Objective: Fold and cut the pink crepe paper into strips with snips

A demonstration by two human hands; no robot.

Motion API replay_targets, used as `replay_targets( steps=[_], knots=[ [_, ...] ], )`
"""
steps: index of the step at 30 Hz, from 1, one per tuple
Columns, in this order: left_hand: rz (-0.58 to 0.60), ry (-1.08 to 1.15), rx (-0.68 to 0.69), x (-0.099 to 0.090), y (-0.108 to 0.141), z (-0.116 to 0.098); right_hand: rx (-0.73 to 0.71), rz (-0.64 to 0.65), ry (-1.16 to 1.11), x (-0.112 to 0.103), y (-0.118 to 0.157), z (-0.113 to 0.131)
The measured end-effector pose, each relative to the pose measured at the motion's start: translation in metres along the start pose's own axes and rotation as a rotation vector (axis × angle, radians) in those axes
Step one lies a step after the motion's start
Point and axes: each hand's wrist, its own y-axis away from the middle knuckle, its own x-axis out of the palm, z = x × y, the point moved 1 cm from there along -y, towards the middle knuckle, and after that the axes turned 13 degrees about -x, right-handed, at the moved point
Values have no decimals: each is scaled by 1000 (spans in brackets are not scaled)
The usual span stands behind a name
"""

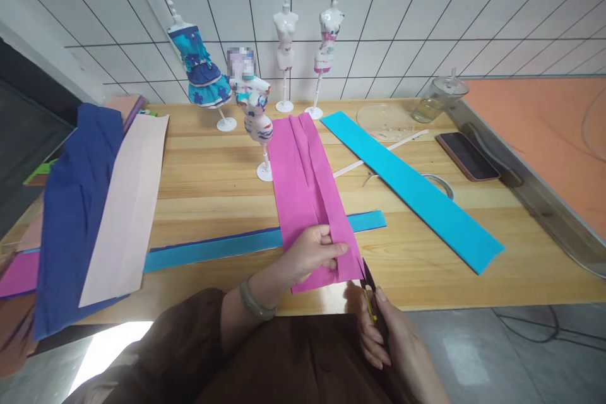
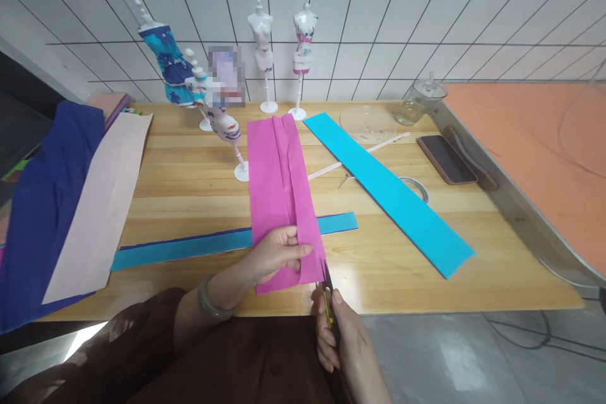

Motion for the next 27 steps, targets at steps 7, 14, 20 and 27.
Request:
replay_targets(
  steps=[7,14,20,27],
  knots=[
    [-1,-37,70,-1,-2,2,18,-71,-6,9,5,4],
    [-37,-84,68,1,1,-1,2,-30,-73,12,-3,3],
    [7,-58,47,1,3,-1,-35,-11,-58,17,-9,6],
    [56,-35,65,3,3,-1,-84,-41,-45,19,-13,5]
  ],
)
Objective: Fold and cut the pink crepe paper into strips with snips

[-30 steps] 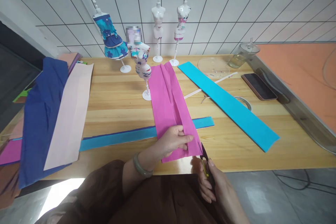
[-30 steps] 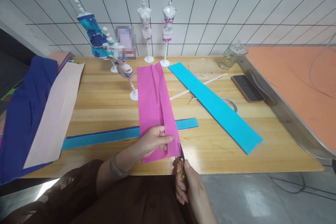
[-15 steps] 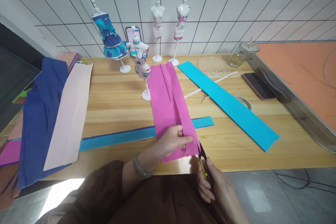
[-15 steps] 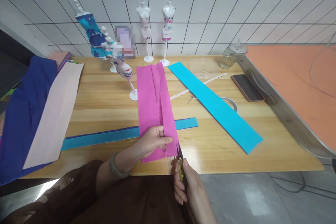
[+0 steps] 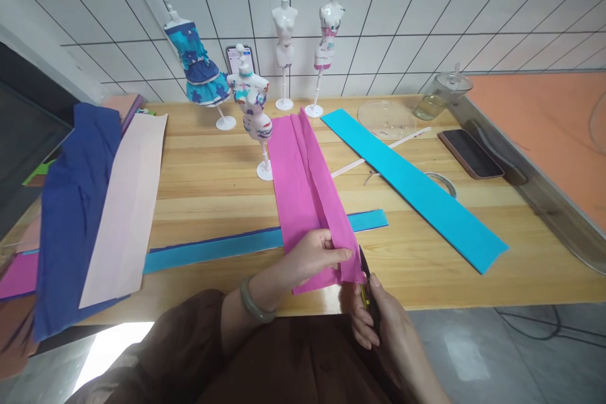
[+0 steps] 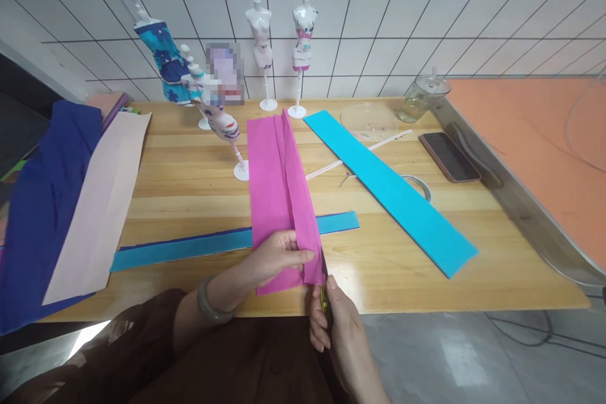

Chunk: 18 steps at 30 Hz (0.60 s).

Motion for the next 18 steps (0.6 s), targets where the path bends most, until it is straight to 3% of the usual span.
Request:
replay_targets(
  steps=[18],
  knots=[
    [-4,39,-10,3,2,-5,-4,-18,51,4,-3,6]
  ],
)
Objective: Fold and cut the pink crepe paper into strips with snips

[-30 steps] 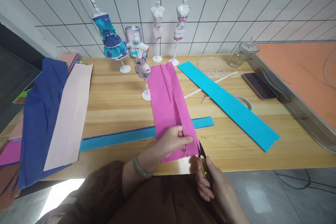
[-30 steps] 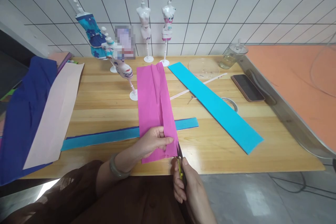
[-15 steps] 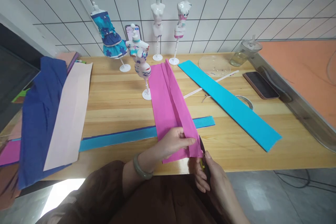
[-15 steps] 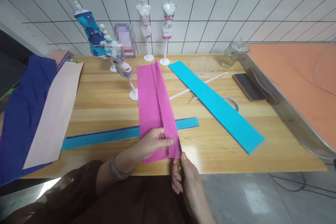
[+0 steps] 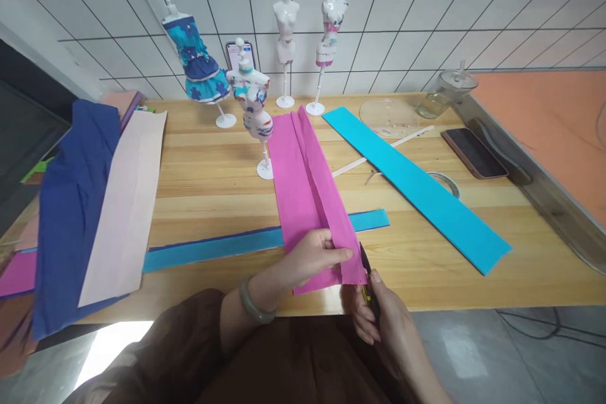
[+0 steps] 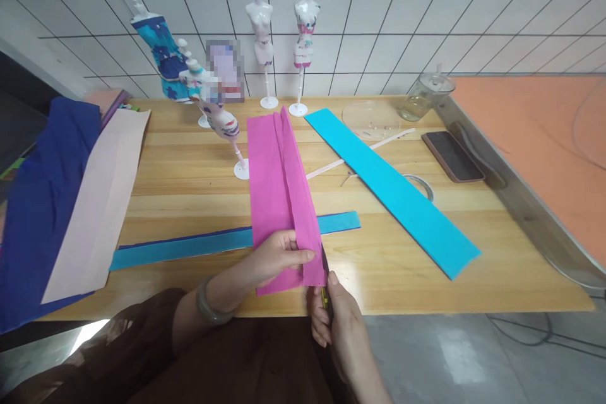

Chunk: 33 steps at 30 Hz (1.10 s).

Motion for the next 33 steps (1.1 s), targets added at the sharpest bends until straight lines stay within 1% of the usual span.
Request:
replay_targets(
  steps=[4,9,23,33],
  knots=[
    [5,11,-7,0,0,0,-5,-4,15,1,-1,2],
    [-19,-25,-19,-1,-1,1,-5,-8,24,1,-1,2],
    [-13,-42,-17,-1,1,0,-38,-26,59,1,-2,2],
    [-17,-47,-21,-2,0,2,-39,-31,36,0,-2,0]
  ],
)
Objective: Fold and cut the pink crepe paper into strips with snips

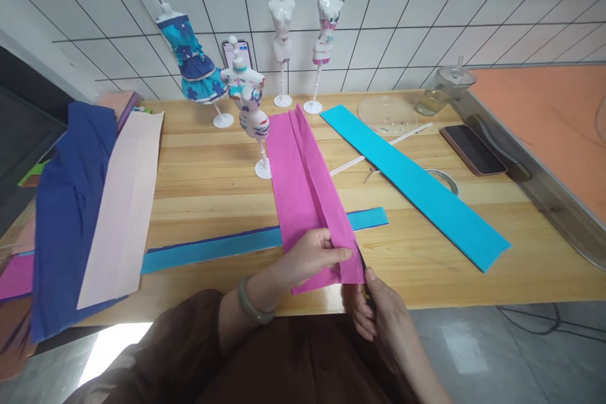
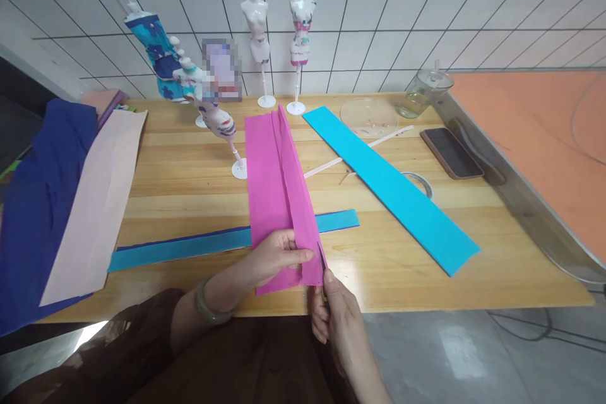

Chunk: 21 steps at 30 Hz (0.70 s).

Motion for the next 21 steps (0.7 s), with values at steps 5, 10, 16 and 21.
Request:
replay_targets(
  steps=[5,10,16,21],
  knots=[
    [38,8,22,-1,0,1,20,25,-11,-1,1,0],
    [68,7,29,-2,-2,3,52,63,-10,-4,7,2],
    [4,-1,-24,-3,-3,3,129,77,118,-16,22,9],
    [-8,17,-53,-3,-3,3,177,68,322,-32,37,36]
  ],
)
